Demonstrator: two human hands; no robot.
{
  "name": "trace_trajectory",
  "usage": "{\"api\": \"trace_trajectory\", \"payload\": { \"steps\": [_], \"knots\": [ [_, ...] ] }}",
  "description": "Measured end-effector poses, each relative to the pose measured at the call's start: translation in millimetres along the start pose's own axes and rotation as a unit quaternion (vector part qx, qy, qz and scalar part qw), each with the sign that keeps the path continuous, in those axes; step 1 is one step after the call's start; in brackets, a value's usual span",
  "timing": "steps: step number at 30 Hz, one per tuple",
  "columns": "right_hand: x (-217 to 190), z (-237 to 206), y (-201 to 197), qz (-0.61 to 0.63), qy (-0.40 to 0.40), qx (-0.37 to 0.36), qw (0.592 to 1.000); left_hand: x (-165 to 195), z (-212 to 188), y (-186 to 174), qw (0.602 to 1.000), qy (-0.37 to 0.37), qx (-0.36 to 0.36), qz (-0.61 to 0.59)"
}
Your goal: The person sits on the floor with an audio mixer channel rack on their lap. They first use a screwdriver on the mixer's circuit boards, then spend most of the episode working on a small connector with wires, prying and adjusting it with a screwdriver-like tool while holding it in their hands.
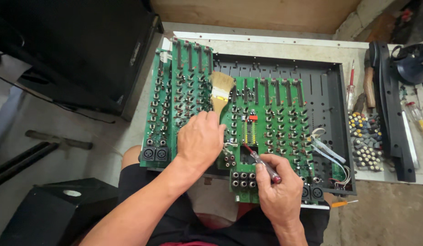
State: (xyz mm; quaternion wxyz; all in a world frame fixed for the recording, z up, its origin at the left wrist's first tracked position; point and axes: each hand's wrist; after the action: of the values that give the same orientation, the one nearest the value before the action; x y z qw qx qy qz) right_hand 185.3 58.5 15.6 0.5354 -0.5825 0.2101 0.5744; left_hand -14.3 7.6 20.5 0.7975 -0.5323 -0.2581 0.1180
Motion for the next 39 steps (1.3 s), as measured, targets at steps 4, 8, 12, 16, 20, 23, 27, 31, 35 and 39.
{"api": "trace_trajectory", "payload": {
  "steps": [4,8,12,16,20,23,27,31,35,39],
  "knots": [
    [2.8,-2.9,0.4,0.022,0.016,0.019,0.999,3.7,8.7,11.5,0.994,-0.015,-0.028,0.103],
    [5.5,-4.3,-1.3,0.031,0.016,0.044,0.998,10.2,12.6,25.1,0.984,-0.029,-0.039,0.171],
    [6.5,-3.8,-2.2,0.046,0.023,0.046,0.998,14.9,14.1,30.1,0.983,-0.037,-0.04,0.173],
    [7.0,-5.2,-1.9,0.074,0.039,0.043,0.996,14.3,12.4,28.3,0.985,-0.024,-0.026,0.168],
    [9.2,-7.1,-3.6,0.07,0.015,0.055,0.996,15.9,13.5,20.1,0.99,-0.024,-0.009,0.138],
    [10.5,-10.8,-7.7,0.119,0.018,0.094,0.988,15.5,15.6,8.6,0.996,-0.026,0.018,0.081],
    [9.7,-10.2,-18.9,0.158,-0.017,0.171,0.972,32.1,18.1,1.9,0.996,0.01,0.082,-0.037],
    [12.5,5.3,-41.5,-0.011,-0.029,0.201,0.979,95.3,17.5,21.4,0.979,-0.056,-0.064,-0.188],
    [25.5,25.2,-55.8,-0.055,-0.036,0.2,0.978,152.7,13.6,40.5,0.951,-0.063,-0.112,-0.282],
    [44.0,32.4,-63.9,-0.05,0.035,0.177,0.982,171.4,12.3,53.9,0.952,-0.022,-0.118,-0.281]
  ]
}}
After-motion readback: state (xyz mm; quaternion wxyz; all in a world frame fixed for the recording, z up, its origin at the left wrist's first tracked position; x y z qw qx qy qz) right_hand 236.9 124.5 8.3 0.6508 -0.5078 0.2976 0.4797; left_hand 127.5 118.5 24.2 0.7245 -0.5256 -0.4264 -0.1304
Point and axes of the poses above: each hand's wrist, its own z-axis towards the middle knuckle, its own y-axis out of the palm, x = y × z, and after that the axes turned 6 degrees about z, right-handed
